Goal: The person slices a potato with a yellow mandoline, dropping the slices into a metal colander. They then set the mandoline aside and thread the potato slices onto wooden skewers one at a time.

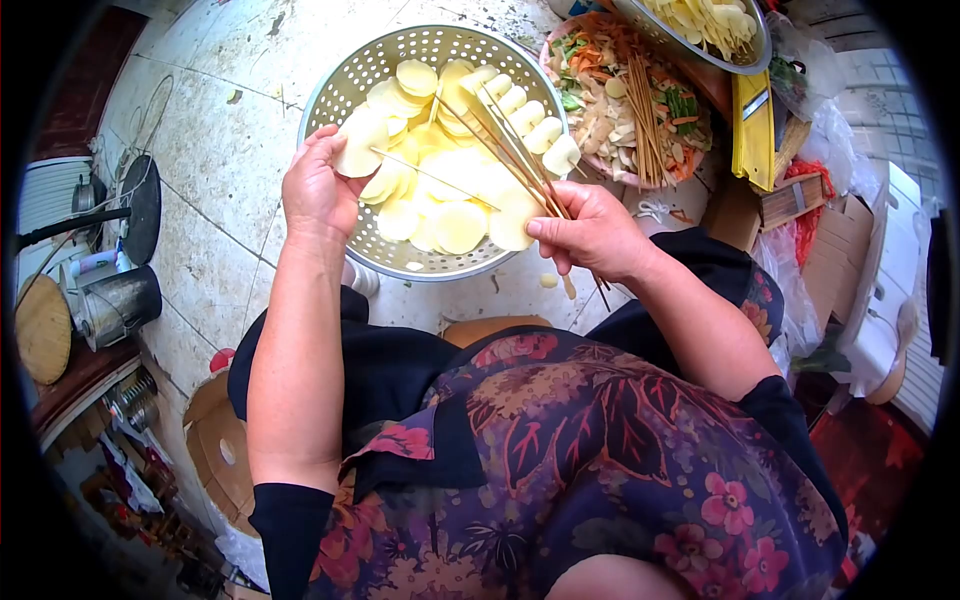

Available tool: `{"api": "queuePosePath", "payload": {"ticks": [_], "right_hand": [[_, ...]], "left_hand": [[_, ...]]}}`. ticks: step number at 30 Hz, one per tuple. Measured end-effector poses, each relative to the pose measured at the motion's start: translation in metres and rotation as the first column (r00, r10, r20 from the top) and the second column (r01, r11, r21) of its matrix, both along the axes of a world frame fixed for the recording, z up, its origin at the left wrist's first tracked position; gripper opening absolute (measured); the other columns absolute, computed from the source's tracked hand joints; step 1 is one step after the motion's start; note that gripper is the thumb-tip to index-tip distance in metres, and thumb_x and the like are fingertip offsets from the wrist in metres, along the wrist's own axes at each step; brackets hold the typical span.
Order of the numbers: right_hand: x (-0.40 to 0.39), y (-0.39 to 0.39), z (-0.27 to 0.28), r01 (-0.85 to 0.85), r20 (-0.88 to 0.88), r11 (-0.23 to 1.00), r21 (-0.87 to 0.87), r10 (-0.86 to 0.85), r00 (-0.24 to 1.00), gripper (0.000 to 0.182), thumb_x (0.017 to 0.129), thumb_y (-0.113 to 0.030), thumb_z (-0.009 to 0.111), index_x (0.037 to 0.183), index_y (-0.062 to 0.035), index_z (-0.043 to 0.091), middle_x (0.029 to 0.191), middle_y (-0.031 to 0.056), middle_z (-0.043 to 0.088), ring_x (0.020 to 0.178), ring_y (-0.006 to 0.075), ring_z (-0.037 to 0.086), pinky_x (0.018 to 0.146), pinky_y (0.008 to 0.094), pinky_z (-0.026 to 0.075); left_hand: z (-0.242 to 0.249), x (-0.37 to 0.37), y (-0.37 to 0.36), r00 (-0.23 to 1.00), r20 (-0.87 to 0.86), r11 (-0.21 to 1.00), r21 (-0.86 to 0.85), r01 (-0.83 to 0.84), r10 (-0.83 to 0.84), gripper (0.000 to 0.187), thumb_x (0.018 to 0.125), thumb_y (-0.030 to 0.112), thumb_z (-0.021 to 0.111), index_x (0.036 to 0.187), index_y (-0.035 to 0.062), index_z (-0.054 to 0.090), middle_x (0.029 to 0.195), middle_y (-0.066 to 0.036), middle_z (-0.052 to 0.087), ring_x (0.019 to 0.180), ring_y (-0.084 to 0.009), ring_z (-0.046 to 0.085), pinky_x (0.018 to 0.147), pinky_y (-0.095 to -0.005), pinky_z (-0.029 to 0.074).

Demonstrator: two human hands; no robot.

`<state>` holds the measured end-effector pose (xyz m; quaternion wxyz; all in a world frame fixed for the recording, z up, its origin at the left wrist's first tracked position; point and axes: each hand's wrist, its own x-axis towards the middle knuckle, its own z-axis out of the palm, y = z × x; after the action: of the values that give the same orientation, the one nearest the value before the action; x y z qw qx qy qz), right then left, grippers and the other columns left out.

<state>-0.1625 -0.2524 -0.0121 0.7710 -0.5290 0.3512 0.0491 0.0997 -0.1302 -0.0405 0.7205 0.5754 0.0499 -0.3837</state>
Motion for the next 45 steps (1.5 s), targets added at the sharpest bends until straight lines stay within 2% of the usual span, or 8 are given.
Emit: {"api": "queuePosePath", "payload": {"ticks": [19, 25, 27, 29, 32, 35, 40, 45], "right_hand": [[0.009, 0.005, -0.006, 0.11, 0.004, 0.991, 0.073, -0.11, 0.994, 0.013, 0.088, -0.013, 0.063, 0.092, -0.0026, 0.057, 0.067, 0.0018, 0.056, 0.046, 0.007, 0.049, 0.042, 0.0201, 0.041], [0.01, 0.001, -0.008, 0.14, 0.007, 0.989, 0.047, -0.14, 0.99, 0.011, 0.089, -0.013, 0.063, 0.09, -0.0033, 0.057, 0.066, 0.0015, 0.056, 0.045, 0.0071, 0.048, 0.041, 0.0197, 0.04], [0.009, 0.001, -0.008, 0.153, 0.008, 0.987, 0.037, -0.154, 0.988, 0.011, 0.089, -0.013, 0.063, 0.089, -0.0035, 0.057, 0.066, 0.0015, 0.056, 0.044, 0.0072, 0.048, 0.041, 0.0196, 0.04], [0.009, 0.0, -0.007, 0.163, -0.006, 0.986, 0.031, -0.163, 0.987, 0.011, 0.089, -0.013, 0.063, 0.087, -0.0038, 0.057, 0.066, 0.0017, 0.056, 0.044, 0.0073, 0.049, 0.041, 0.0195, 0.04], [0.008, 0.001, -0.007, 0.148, 0.002, 0.989, 0.031, -0.148, 0.989, 0.011, 0.089, -0.013, 0.063, 0.086, -0.0038, 0.056, 0.065, 0.0015, 0.056, 0.045, 0.007, 0.049, 0.041, 0.0196, 0.04], [0.008, 0.003, -0.009, 0.138, 0.011, 0.99, 0.015, -0.138, 0.99, 0.011, 0.089, -0.013, 0.062, 0.086, -0.0039, 0.056, 0.066, 0.0013, 0.056, 0.046, 0.0067, 0.049, 0.041, 0.0195, 0.04], [0.006, 0.002, -0.008, 0.13, 0.018, 0.991, 0.015, -0.13, 0.991, 0.011, 0.089, -0.013, 0.062, 0.086, -0.0043, 0.056, 0.066, 0.0012, 0.056, 0.046, 0.0064, 0.049, 0.042, 0.0192, 0.039], [0.006, 0.001, -0.01, 0.119, 0.01, 0.993, 0.025, -0.119, 0.993, 0.011, 0.089, -0.013, 0.062, 0.088, -0.0043, 0.056, 0.066, 0.0011, 0.057, 0.046, 0.0061, 0.048, 0.042, 0.0193, 0.039]], "left_hand": [[0.013, -0.071, -0.006, 0.865, -0.238, 0.894, -0.039, 0.446, -0.442, 0.026, 0.088, 0.018, 0.063, 0.105, 0.0007, 0.055, 0.103, -0.011, 0.062, 0.093, -0.0219, 0.063, 0.083, -0.039, 0.053], [0.011, -0.058, -0.008, 0.907, -0.159, 0.912, 0.067, 0.405, -0.391, 0.022, 0.087, 0.018, 0.062, 0.103, 0.0037, 0.056, 0.098, -0.008, 0.061, 0.085, -0.0189, 0.063, 0.075, -0.0338, 0.053], [-0.003, -0.047, -0.007, 0.899, 0.059, 0.862, 0.319, 0.394, -0.433, 0.023, 0.086, 0.019, 0.062, 0.103, 0.0039, 0.057, 0.095, -0.007, 0.062, 0.08, -0.0178, 0.063, 0.072, -0.0315, 0.052], [-0.029, -0.043, 0.001, 0.836, 0.125, 0.794, 0.415, 0.445, -0.534, 0.03, 0.083, 0.023, 0.066, 0.103, 0.0026, 0.059, 0.093, -0.009, 0.065, 0.077, -0.0196, 0.064, 0.07, -0.0318, 0.052], [-0.029, -0.058, 0.002, 0.266, 0.149, 0.247, 0.886, 0.391, -0.953, 0.038, 0.074, 0.027, 0.075, 0.1, 0.0032, 0.061, 0.092, -0.016, 0.065, 0.08, -0.0293, 0.064, 0.073, -0.0385, 0.05], [-0.04, -0.071, 0.01, 0.057, 0.277, 0.283, 0.937, 0.204, -0.959, 0.037, 0.071, 0.027, 0.078, 0.094, 0.0041, 0.06, 0.086, -0.016, 0.065, 0.082, -0.0314, 0.064, 0.075, -0.0396, 0.05], [-0.041, -0.067, 0.006, 0.16, 0.159, 0.203, 0.928, 0.314, -0.974, 0.028, 0.072, 0.021, 0.075, 0.092, 0.0057, 0.06, 0.083, -0.016, 0.065, 0.084, -0.0324, 0.064, 0.076, -0.0403, 0.05], [-0.043, -0.059, 0.011, 0.117, 0.296, 0.317, 0.906, 0.278, -0.948, 0.021, 0.074, 0.011, 0.066, 0.094, 0.0051, 0.063, 0.089, -0.019, 0.066, 0.084, -0.0361, 0.063, 0.076, -0.0427, 0.05]]}}
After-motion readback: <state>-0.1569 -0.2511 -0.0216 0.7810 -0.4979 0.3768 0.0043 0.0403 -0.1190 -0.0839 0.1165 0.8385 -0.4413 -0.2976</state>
